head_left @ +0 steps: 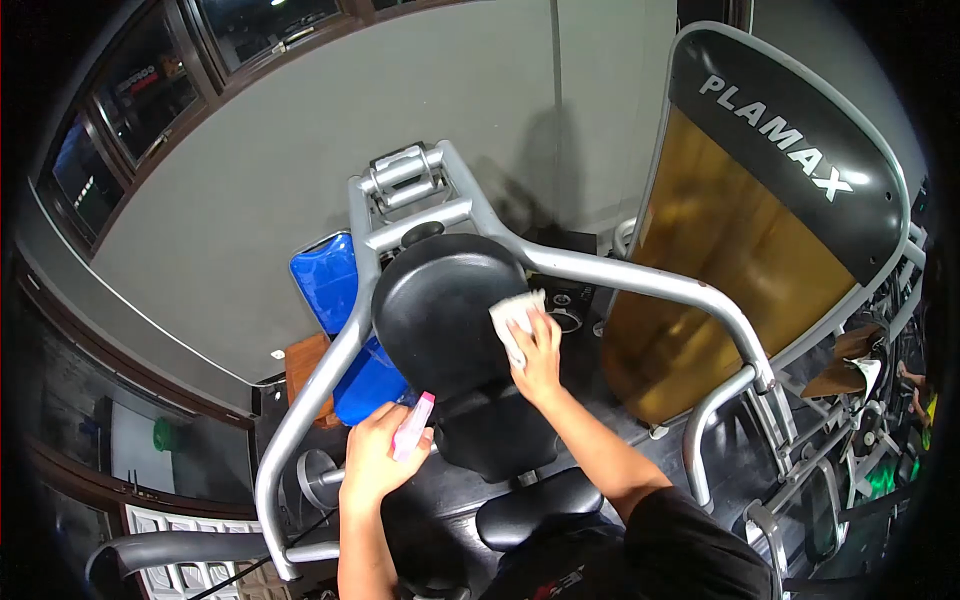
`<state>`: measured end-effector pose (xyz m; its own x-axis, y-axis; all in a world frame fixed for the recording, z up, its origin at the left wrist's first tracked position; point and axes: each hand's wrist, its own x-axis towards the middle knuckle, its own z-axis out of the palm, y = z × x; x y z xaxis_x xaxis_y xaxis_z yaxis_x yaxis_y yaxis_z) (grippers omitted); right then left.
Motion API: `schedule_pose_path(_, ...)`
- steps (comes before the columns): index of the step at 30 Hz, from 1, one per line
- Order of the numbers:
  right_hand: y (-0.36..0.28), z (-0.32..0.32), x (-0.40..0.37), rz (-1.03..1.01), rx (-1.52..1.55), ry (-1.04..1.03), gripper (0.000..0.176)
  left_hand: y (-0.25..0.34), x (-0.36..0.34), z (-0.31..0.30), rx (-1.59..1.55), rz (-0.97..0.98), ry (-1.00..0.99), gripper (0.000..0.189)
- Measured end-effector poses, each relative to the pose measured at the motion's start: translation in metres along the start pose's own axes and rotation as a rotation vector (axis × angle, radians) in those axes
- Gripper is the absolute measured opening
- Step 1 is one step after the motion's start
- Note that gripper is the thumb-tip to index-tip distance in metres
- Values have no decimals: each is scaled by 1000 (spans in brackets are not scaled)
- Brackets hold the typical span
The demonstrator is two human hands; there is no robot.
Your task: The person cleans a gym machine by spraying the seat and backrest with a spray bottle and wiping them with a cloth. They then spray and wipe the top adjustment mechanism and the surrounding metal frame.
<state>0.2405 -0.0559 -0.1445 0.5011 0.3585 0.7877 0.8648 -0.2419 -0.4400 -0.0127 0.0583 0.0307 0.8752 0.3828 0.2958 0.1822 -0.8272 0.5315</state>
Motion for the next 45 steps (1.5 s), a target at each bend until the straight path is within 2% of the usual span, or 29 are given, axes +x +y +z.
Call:
schedule_pose_path(3, 1, 4, -44, 142, 69, -25, 60, 1, 1, -2, 8, 35, 34, 29)
schedule_pose_path(5, -13, 9, -17, 155, 122, 65, 52, 7, -1, -5, 4, 32, 28, 28)
schedule_pose_path(8, -25, 4, 68, 89, 237, 174, 47, 0, -2, -1, -52, 66, 44, 27)
schedule_pose_path(12, -30, -6, 137, 77, 350, 62, 55, 2, -1, -2, -10, 45, 17, 25)
schedule_pose_path(15, -26, -8, 118, 14, 284, 112, 54, 2, -1, -2, -20, 32, 22, 24)
schedule_pose_path(18, -15, -6, 50, 46, 125, 164, 52, 3, -1, -1, -35, 41, 29, 24)
schedule_pose_path(20, 2, 2, -5, 160, 136, 169, 50, 0, -3, 0, -23, 45, 14, 24)
schedule_pose_path(22, 0, -8, -24, 308, 154, 91, 48, 1, -4, 0, -12, 44, 1, 24)
schedule_pose_path(23, 4, -10, -26, 308, 147, 70, 46, 4, -4, 0, -25, 34, -8, 23)
schedule_pose_path(26, -1, -21, 14, 256, 194, 98, 43, 8, -4, -1, -51, 36, -25, 23)
schedule_pose_path(29, -27, -19, 93, 132, 198, 124, 46, 7, -4, 0, -62, 41, -27, 24)
schedule_pose_path(31, -53, -15, 140, 42, 286, 59, 47, 8, -4, 0, -61, 40, -28, 24)
schedule_pose_path(33, -72, -5, 151, -56, 142, -20, 54, 9, -4, -2, -57, 22, -37, 24)
schedule_pose_path(37, -74, -12, 103, -150, -149, -60, 68, 7, -5, -3, -63, 35, -42, 24)
schedule_pose_path(39, -56, -11, 46, -78, -165, -159, 73, 7, -6, -3, -82, 48, -29, 24)
schedule_pose_path(41, -28, -4, -11, -7, -143, -180, 70, 8, -7, -5, -79, 51, -25, 25)
schedule_pose_path(45, -25, -9, -17, 84, -89, -63, 66, 11, -7, -5, -87, 59, -36, 25)
